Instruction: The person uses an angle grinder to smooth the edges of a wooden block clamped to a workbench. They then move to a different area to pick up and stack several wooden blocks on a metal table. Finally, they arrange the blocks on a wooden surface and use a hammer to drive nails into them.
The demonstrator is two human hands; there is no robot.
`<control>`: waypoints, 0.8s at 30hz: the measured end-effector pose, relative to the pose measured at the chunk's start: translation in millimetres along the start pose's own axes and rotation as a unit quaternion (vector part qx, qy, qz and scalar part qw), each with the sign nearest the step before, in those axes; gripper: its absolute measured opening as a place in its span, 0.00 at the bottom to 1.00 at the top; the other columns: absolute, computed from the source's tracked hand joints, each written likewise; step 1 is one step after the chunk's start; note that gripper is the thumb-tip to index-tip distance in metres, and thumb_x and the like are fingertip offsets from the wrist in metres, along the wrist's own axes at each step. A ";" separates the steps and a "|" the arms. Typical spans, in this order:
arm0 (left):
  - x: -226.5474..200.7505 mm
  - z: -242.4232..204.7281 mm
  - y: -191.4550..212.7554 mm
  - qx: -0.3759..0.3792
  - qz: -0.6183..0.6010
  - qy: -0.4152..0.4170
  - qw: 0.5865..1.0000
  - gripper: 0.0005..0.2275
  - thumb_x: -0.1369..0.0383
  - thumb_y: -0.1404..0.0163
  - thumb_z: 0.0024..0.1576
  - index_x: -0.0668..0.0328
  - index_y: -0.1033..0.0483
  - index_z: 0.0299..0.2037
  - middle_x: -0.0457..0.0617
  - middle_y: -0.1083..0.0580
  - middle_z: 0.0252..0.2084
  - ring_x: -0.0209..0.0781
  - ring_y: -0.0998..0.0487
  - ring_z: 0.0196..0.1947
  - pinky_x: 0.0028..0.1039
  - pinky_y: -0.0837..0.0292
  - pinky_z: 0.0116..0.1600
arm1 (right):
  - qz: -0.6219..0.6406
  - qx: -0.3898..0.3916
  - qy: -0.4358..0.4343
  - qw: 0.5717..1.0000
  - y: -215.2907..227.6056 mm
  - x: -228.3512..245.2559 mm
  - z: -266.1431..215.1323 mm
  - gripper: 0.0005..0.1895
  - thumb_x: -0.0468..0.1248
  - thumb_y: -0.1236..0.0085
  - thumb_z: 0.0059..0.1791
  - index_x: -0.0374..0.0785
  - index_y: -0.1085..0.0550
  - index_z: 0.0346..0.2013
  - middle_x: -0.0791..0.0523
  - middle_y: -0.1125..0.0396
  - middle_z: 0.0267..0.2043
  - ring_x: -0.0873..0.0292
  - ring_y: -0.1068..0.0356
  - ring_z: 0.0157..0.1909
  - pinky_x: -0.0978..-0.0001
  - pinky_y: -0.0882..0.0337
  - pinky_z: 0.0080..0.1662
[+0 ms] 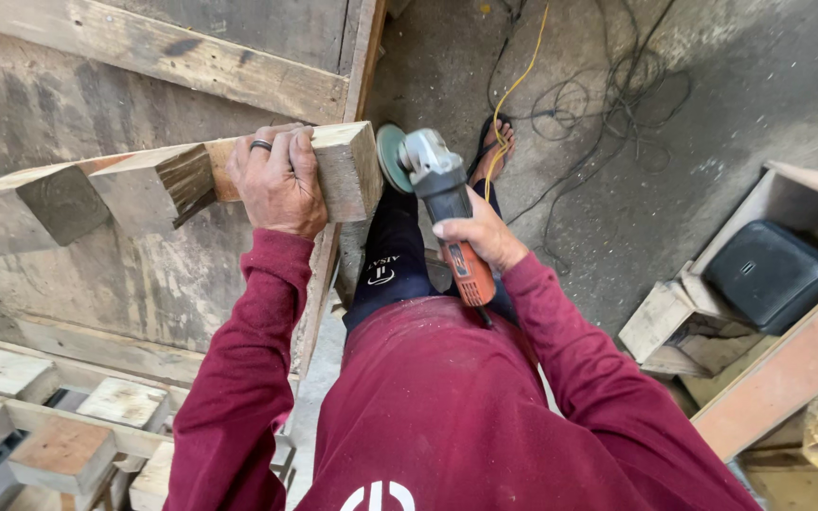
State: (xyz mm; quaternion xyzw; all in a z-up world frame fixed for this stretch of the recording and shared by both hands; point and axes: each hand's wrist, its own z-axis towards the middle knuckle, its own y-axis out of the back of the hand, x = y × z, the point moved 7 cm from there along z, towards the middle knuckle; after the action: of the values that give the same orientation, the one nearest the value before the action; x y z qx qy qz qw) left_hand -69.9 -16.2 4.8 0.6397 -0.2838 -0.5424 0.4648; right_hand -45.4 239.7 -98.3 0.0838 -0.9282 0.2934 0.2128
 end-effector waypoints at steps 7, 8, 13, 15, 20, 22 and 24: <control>-34.1 -11.8 27.8 -0.180 0.055 -0.089 0.978 0.08 0.65 0.44 0.63 0.58 0.19 0.47 0.59 0.30 0.61 0.60 0.31 0.58 0.45 0.40 0.65 | 0.004 -0.061 0.041 0.997 21.6 17.9 -37.3 0.33 0.40 0.36 0.40 0.36 0.38 0.55 0.54 0.35 0.34 0.57 0.29 0.26 0.64 0.25 0.30; -49.4 -18.5 30.0 -0.190 0.023 -0.111 0.975 0.10 0.66 0.40 0.61 0.60 0.19 0.48 0.58 0.29 0.59 0.58 0.30 0.55 0.45 0.37 0.63 | 0.011 -0.066 0.058 0.996 24.6 28.5 -37.1 0.32 0.40 0.36 0.40 0.36 0.38 0.54 0.53 0.34 0.34 0.56 0.28 0.26 0.64 0.24 0.31; -166.7 -88.1 -3.3 0.096 -0.253 -0.172 0.947 0.28 0.60 0.33 0.46 0.62 0.28 0.56 0.63 0.29 0.55 0.61 0.27 0.54 0.45 0.29 0.57 | 0.066 -0.068 0.167 0.981 39.7 86.4 -35.8 0.25 0.42 0.36 0.43 0.35 0.36 0.49 0.51 0.32 0.29 0.54 0.27 0.26 0.62 0.23 0.31; -191.4 -95.2 -15.1 0.067 -0.262 -0.140 0.953 0.29 0.64 0.36 0.50 0.64 0.31 0.62 0.68 0.31 0.60 0.64 0.27 0.57 0.44 0.29 0.60 | 0.093 -0.076 0.197 0.973 45.0 105.3 -35.0 0.24 0.43 0.36 0.43 0.36 0.35 0.46 0.52 0.32 0.29 0.54 0.27 0.27 0.61 0.23 0.30; -199.8 -88.9 -39.9 0.004 -0.304 -0.056 0.951 0.25 0.70 0.40 0.61 0.67 0.34 0.67 0.64 0.30 0.62 0.61 0.25 0.60 0.39 0.27 0.64 | 0.170 -0.037 0.213 0.961 57.5 137.9 -39.2 0.25 0.47 0.37 0.47 0.27 0.31 0.44 0.46 0.29 0.33 0.51 0.25 0.30 0.59 0.21 0.36; -200.3 -85.7 -49.6 0.002 -0.328 -0.042 0.944 0.24 0.73 0.41 0.60 0.68 0.33 0.66 0.62 0.28 0.61 0.59 0.24 0.59 0.37 0.26 0.63 | 0.186 -0.047 0.237 0.953 64.1 145.7 -45.2 0.23 0.47 0.36 0.46 0.33 0.32 0.43 0.50 0.30 0.33 0.53 0.25 0.31 0.57 0.22 0.34; -202.9 -79.5 -62.0 0.025 -0.386 -0.003 0.922 0.24 0.73 0.41 0.60 0.67 0.33 0.65 0.61 0.28 0.60 0.55 0.22 0.55 0.34 0.23 0.58 | 0.186 -0.047 0.254 0.948 68.0 159.2 -50.3 0.23 0.47 0.36 0.46 0.34 0.32 0.43 0.51 0.31 0.34 0.53 0.25 0.31 0.57 0.22 0.34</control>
State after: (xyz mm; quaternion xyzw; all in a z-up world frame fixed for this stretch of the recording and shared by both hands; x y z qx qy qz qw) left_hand -53.3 207.8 34.5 0.7094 -0.0295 -0.6743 0.2029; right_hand -189.7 319.3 -25.2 -0.1780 -0.8550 0.2956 0.3871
